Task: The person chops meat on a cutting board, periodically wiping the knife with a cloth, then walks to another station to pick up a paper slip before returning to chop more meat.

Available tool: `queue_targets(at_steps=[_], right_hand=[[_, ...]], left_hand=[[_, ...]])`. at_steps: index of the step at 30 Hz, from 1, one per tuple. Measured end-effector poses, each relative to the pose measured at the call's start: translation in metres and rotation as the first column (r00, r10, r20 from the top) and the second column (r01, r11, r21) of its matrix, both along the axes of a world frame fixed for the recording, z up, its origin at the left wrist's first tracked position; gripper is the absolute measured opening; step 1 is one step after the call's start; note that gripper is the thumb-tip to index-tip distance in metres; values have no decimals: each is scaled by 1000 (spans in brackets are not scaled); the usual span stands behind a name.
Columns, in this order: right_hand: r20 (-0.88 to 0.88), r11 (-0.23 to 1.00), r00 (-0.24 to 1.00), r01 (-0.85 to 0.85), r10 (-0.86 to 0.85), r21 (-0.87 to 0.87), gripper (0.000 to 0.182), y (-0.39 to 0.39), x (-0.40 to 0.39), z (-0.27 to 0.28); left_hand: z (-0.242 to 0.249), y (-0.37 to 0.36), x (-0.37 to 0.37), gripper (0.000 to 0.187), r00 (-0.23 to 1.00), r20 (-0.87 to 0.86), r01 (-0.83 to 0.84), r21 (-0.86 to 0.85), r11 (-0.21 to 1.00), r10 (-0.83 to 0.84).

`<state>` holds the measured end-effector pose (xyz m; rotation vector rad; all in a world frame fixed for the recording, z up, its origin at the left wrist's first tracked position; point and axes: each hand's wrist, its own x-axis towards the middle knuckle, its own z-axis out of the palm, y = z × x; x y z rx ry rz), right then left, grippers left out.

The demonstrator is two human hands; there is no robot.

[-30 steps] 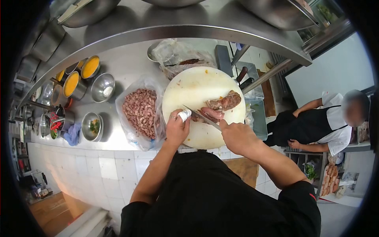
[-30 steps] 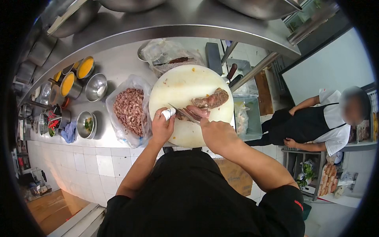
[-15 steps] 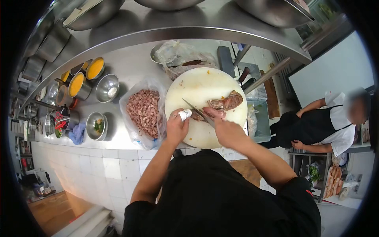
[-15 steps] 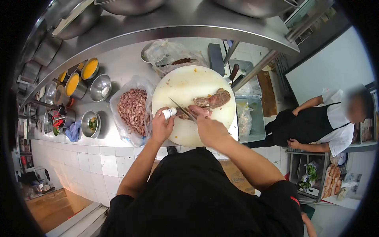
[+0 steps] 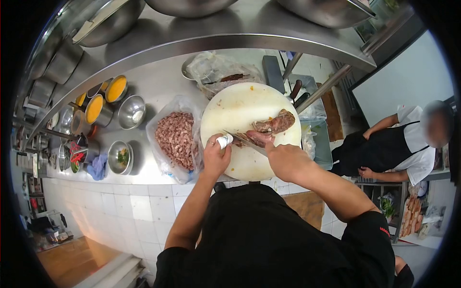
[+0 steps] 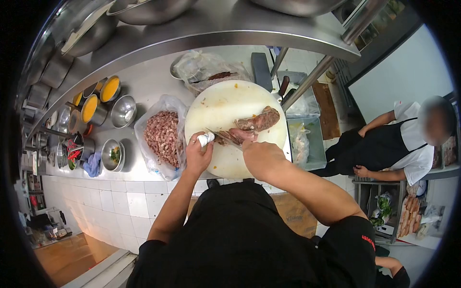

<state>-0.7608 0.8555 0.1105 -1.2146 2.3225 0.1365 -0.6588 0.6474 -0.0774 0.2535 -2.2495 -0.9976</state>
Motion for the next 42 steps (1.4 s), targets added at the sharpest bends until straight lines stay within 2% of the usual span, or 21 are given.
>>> queue_targets(at_steps=[2, 4, 5, 7, 8, 10, 11, 13, 14, 16, 18, 20, 21, 25, 27, 31, 34, 35, 37, 40, 42], right_hand=[[-4, 999, 999, 34, -34, -11, 39, -4, -2, -27], [6, 975, 992, 125, -126, -184, 46, -6, -6, -52], [2, 973, 992, 127, -129, -194, 46, -5, -16, -58], [104, 970, 994, 50, -26, -240, 68, 2, -33, -62], [95, 967, 995, 43, -19, -251, 68, -2, -30, -43], [161, 994, 983, 72, -84, 83, 51, -8, -14, 7], [158, 994, 984, 70, -82, 80, 51, -7, -12, -5], [130, 982, 974, 186, -187, 23, 62, -3, -6, -41], [133, 983, 974, 180, -182, 27, 62, -2, -11, -32], [358, 990, 927, 136, -114, -38, 70, -1, -33, -2], [295, 990, 955, 69, -31, -119, 75, 4, -27, -14], [120, 990, 988, 108, -97, -92, 80, 7, -12, -8], [81, 989, 993, 92, -82, -117, 68, 9, -6, 2], [53, 998, 997, 60, -60, 3, 56, 8, -4, 13], [102, 1000, 995, 12, -12, 1, 37, 6, -4, 19], [137, 998, 991, 4, -13, 63, 32, -3, -12, 14], [194, 998, 979, 54, -58, 27, 29, -5, -13, -12], [176, 995, 979, 100, -99, 6, 29, -3, -9, -33], [151, 990, 979, 139, -134, -22, 31, -1, -14, -46], [135, 988, 989, 83, -66, -129, 32, 3, -26, -35], [114, 994, 989, 100, -95, -36, 32, 1, -15, -7]], left_hand=[[-3, -1, -1, 20, 1000, 13, -16, 73, 997, 15], [-3, -3, 0, 20, 1000, 20, -23, 134, 991, 20], [-1, -6, -1, 20, 1000, 15, -23, 115, 993, 21], [4, -7, 0, 21, 999, 6, -38, 84, 996, 38], [7, -7, -2, 21, 999, -3, -43, 73, 996, 44], [8, -3, -2, 20, 998, 19, -55, 89, 995, 53], [9, -2, -1, 19, 999, 19, -27, 45, 999, 26], [7, -4, -5, 18, 999, 33, -12, 43, 999, 10], [5, -3, -3, 18, 998, 55, 7, 42, 999, -9], [6, -3, -3, 17, 998, 28, 58, 45, 997, -59], [10, -2, 1, 16, 999, 29, 30, 95, 995, -33], [11, 2, 2, 16, 1000, 19, 15, 91, 996, -17], [10, 3, 2, 16, 1000, -3, -19, 65, 998, 19], [4, 2, 4, 17, 999, -35, -33, 51, 998, 35], [4, 2, 3, 18, 999, -42, -30, 46, 998, 32], [5, 0, 2, 20, 1000, 2, -16, 20, 1000, 16], [-1, -3, 1, 21, 999, 36, -7, 48, 999, 5], [1, -2, 3, 21, 999, 54, -7, 104, 995, 2], [2, -4, -2, 21, 999, 36, -2, 105, 994, -2], [6, -1, 0, 20, 1000, 22, 14, 89, 996, -16], [4, -1, 3, 20, 999, 36, -7, 86, 996, 4]])
